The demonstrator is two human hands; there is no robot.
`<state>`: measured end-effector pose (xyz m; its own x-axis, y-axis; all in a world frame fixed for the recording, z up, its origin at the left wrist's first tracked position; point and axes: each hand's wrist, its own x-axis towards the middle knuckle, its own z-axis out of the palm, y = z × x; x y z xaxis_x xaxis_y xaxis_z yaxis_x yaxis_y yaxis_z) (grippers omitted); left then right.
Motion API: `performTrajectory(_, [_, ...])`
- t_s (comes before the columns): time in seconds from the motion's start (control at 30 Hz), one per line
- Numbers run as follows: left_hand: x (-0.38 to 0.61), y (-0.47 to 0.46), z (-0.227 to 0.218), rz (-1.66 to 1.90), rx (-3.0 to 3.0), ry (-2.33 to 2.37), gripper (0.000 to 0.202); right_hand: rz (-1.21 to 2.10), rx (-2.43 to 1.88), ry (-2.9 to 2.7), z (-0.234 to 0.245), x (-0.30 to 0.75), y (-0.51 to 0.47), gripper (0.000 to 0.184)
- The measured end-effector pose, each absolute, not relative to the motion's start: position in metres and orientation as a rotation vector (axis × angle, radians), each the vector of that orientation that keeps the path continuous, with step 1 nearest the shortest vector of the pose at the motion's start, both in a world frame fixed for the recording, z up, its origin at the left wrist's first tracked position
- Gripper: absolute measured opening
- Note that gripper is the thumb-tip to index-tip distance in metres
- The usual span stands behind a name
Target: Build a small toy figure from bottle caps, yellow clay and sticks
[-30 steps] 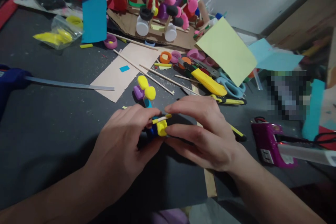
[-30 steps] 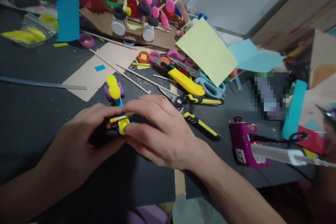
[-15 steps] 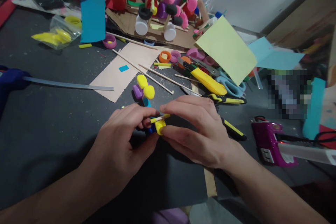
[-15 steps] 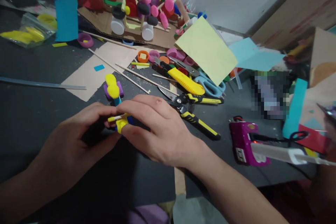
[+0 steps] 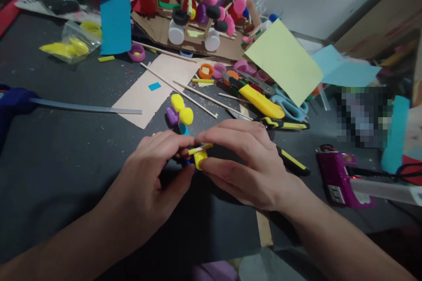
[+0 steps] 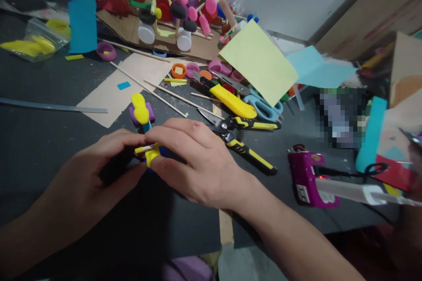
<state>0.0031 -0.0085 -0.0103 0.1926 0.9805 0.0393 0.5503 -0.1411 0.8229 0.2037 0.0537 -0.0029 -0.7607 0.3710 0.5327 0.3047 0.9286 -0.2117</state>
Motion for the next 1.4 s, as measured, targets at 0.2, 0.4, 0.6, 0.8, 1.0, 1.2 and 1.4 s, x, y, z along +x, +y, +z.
performTrajectory(0.2, [0.005, -0.008, -0.01, 0.79, 1.771, 1.438, 0.018, 0.195, -0.491, -2.497, -0.001, 0.204, 0.052, 0.009])
performTrajectory(0.4, [0.004, -0.008, -0.01, 0.802, 1.762, 1.437, 0.016, 0.183, -0.458, -2.489, -0.004, 0.205, 0.053, 0.006])
performTrajectory(0.6, [0.004, -0.008, -0.011, 0.816, 1.73, 1.452, 0.021, 0.207, -0.422, -2.478, -0.005, 0.209, 0.055, 0.008])
performTrajectory(0.8, [0.002, -0.01, -0.011, 0.815, 1.737, 1.446, 0.023, 0.278, -0.444, -2.458, -0.002, 0.214, 0.054, 0.021])
performTrajectory(1.0, [0.001, -0.01, -0.009, 0.79, 1.749, 1.467, 0.025, 0.305, -0.553, -2.456, -0.003, 0.22, 0.053, 0.015])
performTrajectory(1.2, [0.001, -0.01, -0.013, 0.789, 1.783, 1.476, 0.022, 0.235, -0.587, -2.484, -0.008, 0.217, 0.051, 0.009])
performTrajectory(1.4, [0.001, -0.011, -0.014, 0.808, 1.785, 1.474, 0.021, 0.214, -0.61, -2.487, -0.009, 0.213, 0.049, 0.003])
